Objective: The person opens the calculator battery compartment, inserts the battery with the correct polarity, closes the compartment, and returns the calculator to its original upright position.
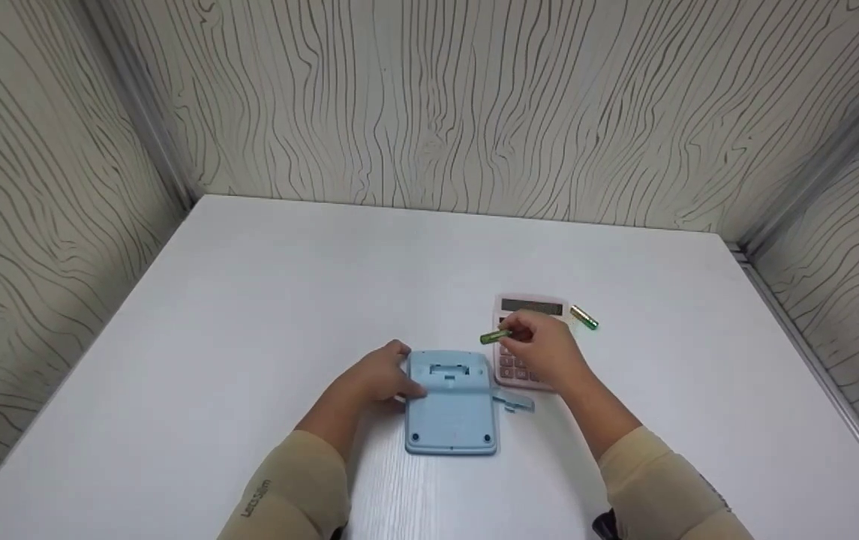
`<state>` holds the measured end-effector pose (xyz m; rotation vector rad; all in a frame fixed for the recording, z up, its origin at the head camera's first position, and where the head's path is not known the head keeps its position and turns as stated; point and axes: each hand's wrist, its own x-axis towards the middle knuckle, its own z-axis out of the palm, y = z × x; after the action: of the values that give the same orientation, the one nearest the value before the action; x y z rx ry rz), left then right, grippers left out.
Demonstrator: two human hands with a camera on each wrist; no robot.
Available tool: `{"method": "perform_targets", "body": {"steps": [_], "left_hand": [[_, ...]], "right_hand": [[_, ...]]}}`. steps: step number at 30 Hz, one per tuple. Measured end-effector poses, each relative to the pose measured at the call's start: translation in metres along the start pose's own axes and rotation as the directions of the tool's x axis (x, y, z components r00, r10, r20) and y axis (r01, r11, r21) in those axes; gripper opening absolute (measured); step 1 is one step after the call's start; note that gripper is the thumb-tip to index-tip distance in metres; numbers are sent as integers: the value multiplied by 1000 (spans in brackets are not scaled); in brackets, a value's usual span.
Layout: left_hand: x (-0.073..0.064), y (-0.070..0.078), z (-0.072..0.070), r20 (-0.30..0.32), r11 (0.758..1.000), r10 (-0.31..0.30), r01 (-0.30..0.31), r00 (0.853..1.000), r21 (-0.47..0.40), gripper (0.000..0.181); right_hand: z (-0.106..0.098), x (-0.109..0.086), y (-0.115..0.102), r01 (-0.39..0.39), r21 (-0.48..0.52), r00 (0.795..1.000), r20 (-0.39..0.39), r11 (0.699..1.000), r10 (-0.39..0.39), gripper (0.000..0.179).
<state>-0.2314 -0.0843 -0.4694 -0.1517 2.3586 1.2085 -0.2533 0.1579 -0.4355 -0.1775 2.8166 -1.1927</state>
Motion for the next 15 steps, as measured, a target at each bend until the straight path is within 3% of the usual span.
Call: {"method": "perform_targets", "body": {"steps": [15], "left_hand": [[2,1,1,-8,999,-30,31,1000,23,73]], "right_hand": [[35,-9,-14,59,-46,994,96,997,-55,12]]}}
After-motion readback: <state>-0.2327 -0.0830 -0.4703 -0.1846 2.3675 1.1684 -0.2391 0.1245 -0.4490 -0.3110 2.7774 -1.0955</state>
